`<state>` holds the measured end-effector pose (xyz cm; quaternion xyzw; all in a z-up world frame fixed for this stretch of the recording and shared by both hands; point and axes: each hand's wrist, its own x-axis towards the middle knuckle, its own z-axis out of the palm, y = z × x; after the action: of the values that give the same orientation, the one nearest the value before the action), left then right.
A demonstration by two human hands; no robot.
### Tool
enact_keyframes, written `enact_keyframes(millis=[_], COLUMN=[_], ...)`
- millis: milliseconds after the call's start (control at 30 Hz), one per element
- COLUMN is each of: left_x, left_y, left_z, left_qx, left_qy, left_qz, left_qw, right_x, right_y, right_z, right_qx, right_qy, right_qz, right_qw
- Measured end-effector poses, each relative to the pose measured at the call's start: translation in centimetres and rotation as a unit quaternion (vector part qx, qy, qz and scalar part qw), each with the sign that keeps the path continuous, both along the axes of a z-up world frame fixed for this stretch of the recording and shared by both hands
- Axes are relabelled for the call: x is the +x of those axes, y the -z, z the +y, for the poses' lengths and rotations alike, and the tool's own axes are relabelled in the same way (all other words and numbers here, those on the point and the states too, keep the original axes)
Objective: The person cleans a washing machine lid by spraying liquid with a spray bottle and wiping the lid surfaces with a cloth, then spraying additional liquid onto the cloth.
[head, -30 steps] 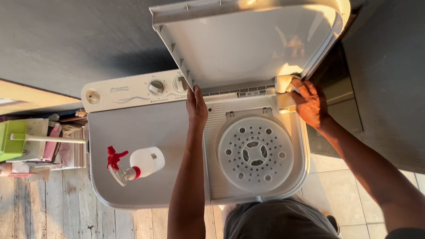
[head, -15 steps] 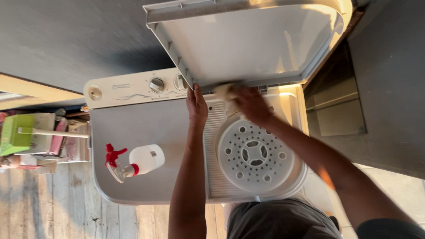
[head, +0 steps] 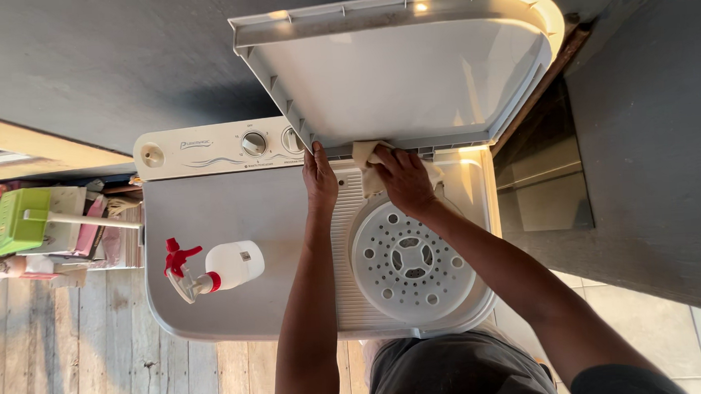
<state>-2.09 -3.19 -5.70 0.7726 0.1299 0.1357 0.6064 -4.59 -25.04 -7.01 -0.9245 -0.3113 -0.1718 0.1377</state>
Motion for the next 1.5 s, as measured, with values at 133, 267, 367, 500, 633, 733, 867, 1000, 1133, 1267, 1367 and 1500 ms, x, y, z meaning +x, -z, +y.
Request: enact_keyframes(millis=[133, 267, 367, 500, 633, 733, 867, 1000, 1133, 1267, 1367, 1500], left_x=[0.0, 0.6, 0.6, 0.6, 1.6, 1.6, 1.4, 1.5, 1.5, 1.2, 1.0, 1.4], left_y=[1.2, 1.8, 1.7, 1.5, 1.7, 2.1, 1.5, 0.5, 0.2, -0.1, -0.7, -1.0], left_z=[0.4, 0.2, 0.4, 0.7, 1.1, 1.1, 1.0, 0.9, 1.0, 1.2, 1.2, 0.9], left_qx=[-0.024, -0.052, -0.019, 0.077, 0.051, 0.047, 0.095, 0.1, 0.139, 0.174, 0.162, 0.154], left_qy=[0.004, -0.006, 0.001, -0.013, -0.02, -0.023, -0.022, -0.034, -0.022, 0.01, 0.02, 0.014], left_qz=[0.012, -0.024, 0.003, 0.048, 0.099, 0.097, 0.037, 0.11, 0.124, 0.104, 0.127, 0.114], left_qw=[1.0, 0.998, 1.0, 0.996, 0.994, 0.994, 0.995, 0.988, 0.982, 0.979, 0.978, 0.981], right_x=[0.4, 2.0, 0.7, -0.5, -0.6, -0.4, -2.0, -0.5, -0.2, 1.0, 1.0, 0.8], right_y=[-0.4, 4.4, 5.3, 1.7, -2.3, -2.7, -3.5, -1.1, -0.3, -0.6, -0.7, -0.3], right_z=[-4.1, -9.9, -11.9, -9.6, -8.6, -11.9, -17.4, -12.2, -2.6, 0.8, -6.0, -14.5], right_qx=[-0.023, 0.326, 0.546, 0.222, 0.029, -0.038, -0.079, 0.047, 0.051, -0.073, -0.06, -0.018], right_qy=[-0.003, 0.08, 0.111, 0.142, 0.111, 0.122, 0.143, 0.123, -0.02, -0.006, -0.038, -0.016], right_qz=[0.015, 0.305, 0.377, 0.186, -0.002, 0.007, 0.04, 0.007, 0.079, 0.018, 0.042, 0.024], right_qw=[1.0, 0.891, 0.74, 0.946, 0.993, 0.992, 0.986, 0.991, 0.995, 0.997, 0.997, 0.999])
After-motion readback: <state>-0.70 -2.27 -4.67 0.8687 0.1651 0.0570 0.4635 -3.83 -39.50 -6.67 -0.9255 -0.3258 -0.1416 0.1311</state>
